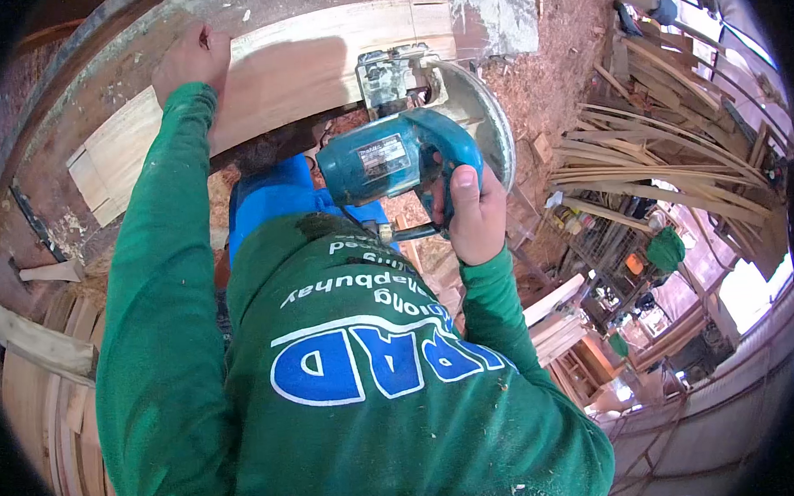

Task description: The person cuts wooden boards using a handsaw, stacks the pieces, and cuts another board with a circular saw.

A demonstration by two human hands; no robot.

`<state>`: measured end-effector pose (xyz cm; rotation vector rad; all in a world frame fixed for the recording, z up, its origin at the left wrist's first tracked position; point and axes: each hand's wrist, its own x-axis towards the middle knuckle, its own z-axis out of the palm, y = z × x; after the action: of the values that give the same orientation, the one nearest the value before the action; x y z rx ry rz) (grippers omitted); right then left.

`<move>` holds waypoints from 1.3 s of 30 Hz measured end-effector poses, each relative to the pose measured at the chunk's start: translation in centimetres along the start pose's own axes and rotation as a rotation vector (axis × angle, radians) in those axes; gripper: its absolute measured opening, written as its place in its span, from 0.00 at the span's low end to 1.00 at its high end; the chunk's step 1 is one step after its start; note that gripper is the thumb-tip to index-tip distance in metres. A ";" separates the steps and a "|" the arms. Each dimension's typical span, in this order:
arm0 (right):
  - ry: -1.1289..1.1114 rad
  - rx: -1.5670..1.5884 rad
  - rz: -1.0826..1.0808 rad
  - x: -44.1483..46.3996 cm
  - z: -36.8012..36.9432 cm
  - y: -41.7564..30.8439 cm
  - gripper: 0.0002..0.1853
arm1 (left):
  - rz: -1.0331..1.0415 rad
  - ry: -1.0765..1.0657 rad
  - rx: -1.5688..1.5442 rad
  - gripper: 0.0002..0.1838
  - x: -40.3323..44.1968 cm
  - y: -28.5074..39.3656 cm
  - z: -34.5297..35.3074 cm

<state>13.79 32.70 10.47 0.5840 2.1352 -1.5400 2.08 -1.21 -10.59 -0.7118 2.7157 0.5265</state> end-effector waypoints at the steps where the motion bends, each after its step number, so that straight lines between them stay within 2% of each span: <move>1: 0.001 0.000 0.003 0.0 0.0 0.0 0.23 | 0.006 0.005 -0.008 0.24 0.1 -0.1 0.0; 21: 0.019 -0.011 -0.013 -0.1 0.1 0.8 0.18 | -0.008 -0.078 -0.089 0.22 -0.9 0.8 -1.2; 24: 0.020 0.016 -0.035 0.0 0.1 1.0 0.18 | 0.114 0.156 -0.249 0.18 -1.3 0.7 0.5; 30: 0.033 -0.019 -0.030 0.0 0.0 1.0 0.19 | 0.208 0.265 -0.340 0.17 0.5 -1.5 3.8; 36: 0.043 -0.012 -0.030 0.0 0.3 0.7 0.20 | 0.022 -0.070 -0.053 0.23 -0.3 0.0 -0.4; 39: 0.052 -0.032 -0.024 0.0 0.4 0.6 0.20 | 0.023 -0.024 -0.050 0.22 -0.7 0.2 -0.6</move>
<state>14.21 32.51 9.94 0.5962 2.2091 -1.5154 2.49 -0.97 -9.77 -0.6832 2.7005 0.6059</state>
